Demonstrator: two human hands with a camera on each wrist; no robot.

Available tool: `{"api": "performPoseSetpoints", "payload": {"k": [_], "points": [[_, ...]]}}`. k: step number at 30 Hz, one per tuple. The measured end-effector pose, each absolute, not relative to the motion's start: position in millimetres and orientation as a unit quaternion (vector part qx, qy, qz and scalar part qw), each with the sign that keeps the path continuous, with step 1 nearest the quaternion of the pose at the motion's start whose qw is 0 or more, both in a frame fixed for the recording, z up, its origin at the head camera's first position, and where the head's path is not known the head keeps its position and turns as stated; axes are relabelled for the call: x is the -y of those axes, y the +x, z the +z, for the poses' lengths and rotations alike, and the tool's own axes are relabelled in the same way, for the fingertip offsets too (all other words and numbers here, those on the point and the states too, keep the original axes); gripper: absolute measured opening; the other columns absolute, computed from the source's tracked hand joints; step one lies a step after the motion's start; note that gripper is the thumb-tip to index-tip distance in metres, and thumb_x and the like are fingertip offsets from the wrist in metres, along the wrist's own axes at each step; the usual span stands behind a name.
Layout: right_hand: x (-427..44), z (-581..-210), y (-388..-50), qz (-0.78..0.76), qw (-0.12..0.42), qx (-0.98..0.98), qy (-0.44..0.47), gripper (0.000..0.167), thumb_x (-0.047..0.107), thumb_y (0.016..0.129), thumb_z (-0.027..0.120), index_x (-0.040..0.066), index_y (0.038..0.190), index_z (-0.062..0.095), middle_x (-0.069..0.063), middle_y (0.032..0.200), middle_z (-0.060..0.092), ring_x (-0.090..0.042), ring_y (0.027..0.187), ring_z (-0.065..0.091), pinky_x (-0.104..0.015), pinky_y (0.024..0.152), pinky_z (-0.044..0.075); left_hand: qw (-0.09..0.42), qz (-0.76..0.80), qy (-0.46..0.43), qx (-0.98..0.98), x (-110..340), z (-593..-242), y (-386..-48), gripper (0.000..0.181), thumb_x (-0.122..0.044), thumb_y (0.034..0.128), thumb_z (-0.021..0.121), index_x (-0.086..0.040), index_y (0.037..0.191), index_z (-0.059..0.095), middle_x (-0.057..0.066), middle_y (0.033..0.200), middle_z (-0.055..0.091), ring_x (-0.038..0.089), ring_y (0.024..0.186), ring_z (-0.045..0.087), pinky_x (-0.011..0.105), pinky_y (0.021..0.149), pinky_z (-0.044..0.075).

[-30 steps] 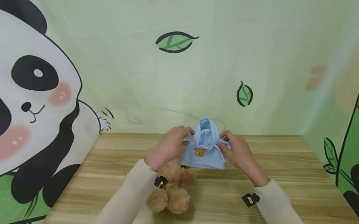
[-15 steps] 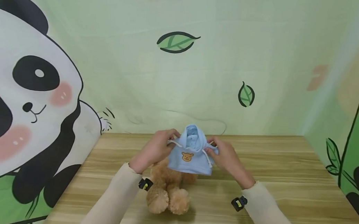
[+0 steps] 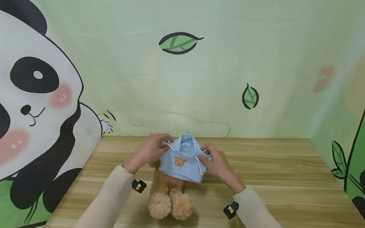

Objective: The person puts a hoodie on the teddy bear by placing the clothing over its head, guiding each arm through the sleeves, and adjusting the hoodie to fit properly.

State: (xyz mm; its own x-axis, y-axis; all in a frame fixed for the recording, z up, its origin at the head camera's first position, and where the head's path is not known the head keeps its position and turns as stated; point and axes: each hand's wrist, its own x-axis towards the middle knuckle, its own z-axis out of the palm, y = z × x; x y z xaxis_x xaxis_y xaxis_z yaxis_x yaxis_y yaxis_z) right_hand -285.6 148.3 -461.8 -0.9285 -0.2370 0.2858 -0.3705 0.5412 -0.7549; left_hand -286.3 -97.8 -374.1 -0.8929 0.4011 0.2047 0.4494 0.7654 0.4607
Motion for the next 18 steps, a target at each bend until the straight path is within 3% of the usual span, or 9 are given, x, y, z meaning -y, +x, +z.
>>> {"api": "performPoseSetpoints", "payload": {"k": [7,18], "points": [[-137.1,-477.8,-286.8,0.434,0.061,0.885,0.158,0.021,0.015,0.094,0.064,0.005,0.112,0.061,-0.014,0.098,0.067,-0.024,0.088,0.061,-0.032,0.071,0.049,0.047,-0.232,-0.244,0.941,106.5,-388.5,-294.1,0.024,0.001,0.0903,0.063,-0.007,0.112,0.068,0.011,0.115,0.071,0.025,0.107,0.065,0.041,0.095,0.052],[-125.9,-494.3,-286.7,0.41,0.045,0.898,0.157,0.019,0.012,0.092,0.063,0.005,0.109,0.061,-0.014,0.096,0.067,-0.024,0.086,0.061,-0.037,0.074,0.049,0.037,-0.224,-0.245,0.942,121.4,-406.6,-297.4,0.019,-0.009,0.0939,0.062,-0.007,0.112,0.069,0.01,0.113,0.071,0.025,0.104,0.064,0.042,0.093,0.051]]}}
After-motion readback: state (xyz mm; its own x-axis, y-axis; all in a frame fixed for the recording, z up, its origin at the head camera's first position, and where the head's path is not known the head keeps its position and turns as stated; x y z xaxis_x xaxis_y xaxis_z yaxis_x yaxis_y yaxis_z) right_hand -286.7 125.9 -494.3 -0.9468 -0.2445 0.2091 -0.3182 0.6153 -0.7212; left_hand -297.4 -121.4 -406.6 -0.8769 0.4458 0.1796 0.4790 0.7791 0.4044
